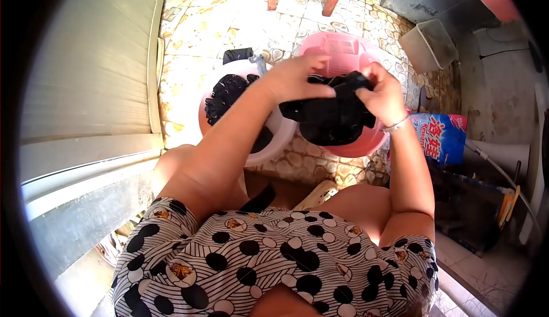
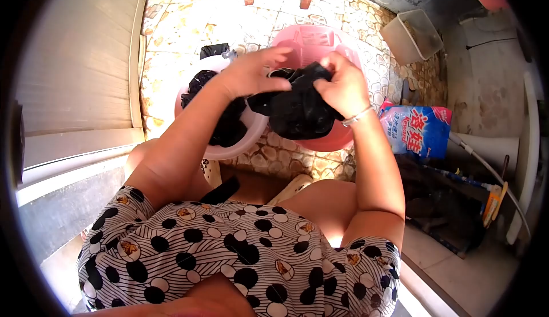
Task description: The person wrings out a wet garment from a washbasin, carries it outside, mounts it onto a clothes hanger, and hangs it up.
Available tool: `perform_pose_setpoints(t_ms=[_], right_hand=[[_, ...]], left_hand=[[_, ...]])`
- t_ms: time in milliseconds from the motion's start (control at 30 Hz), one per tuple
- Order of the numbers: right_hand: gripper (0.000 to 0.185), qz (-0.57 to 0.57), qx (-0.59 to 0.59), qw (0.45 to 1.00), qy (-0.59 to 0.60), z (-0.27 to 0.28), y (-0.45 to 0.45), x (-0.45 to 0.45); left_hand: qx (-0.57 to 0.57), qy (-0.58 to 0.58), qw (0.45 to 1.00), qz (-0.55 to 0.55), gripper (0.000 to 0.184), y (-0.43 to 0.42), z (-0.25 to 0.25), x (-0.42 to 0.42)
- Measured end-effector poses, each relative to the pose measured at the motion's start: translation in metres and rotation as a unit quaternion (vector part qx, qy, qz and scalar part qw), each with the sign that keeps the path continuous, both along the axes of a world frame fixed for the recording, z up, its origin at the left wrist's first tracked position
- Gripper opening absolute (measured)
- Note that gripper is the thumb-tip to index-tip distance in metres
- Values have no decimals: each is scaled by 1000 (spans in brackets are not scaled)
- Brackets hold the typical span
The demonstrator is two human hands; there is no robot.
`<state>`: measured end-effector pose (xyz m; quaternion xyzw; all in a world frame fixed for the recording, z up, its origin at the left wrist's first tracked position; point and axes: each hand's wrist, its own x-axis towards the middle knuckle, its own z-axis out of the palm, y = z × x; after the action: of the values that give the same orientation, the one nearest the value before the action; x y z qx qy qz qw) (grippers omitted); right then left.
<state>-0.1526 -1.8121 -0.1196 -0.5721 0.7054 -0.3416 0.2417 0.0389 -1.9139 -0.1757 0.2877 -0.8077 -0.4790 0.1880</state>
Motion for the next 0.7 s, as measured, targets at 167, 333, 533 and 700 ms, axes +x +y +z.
perform_pose_setpoints(t_ms=[167,333,533,700], right_hand=[[19,63,38,996,-44,-15,-2,6],[26,110,157,915,-354,-32,1,-22],[43,82,144,983,-74,-148,29,-53],[39,23,210,975,71,-128,21,-38]], left_hand=[[-99,15,994,-52,57,36,3,-24],[-140,-10,989,-41,37,31,-1,-20],[-148,-10,989,-23,35,33,-6,-16],[-109,8,994,-9,34,29,-1,-11]])
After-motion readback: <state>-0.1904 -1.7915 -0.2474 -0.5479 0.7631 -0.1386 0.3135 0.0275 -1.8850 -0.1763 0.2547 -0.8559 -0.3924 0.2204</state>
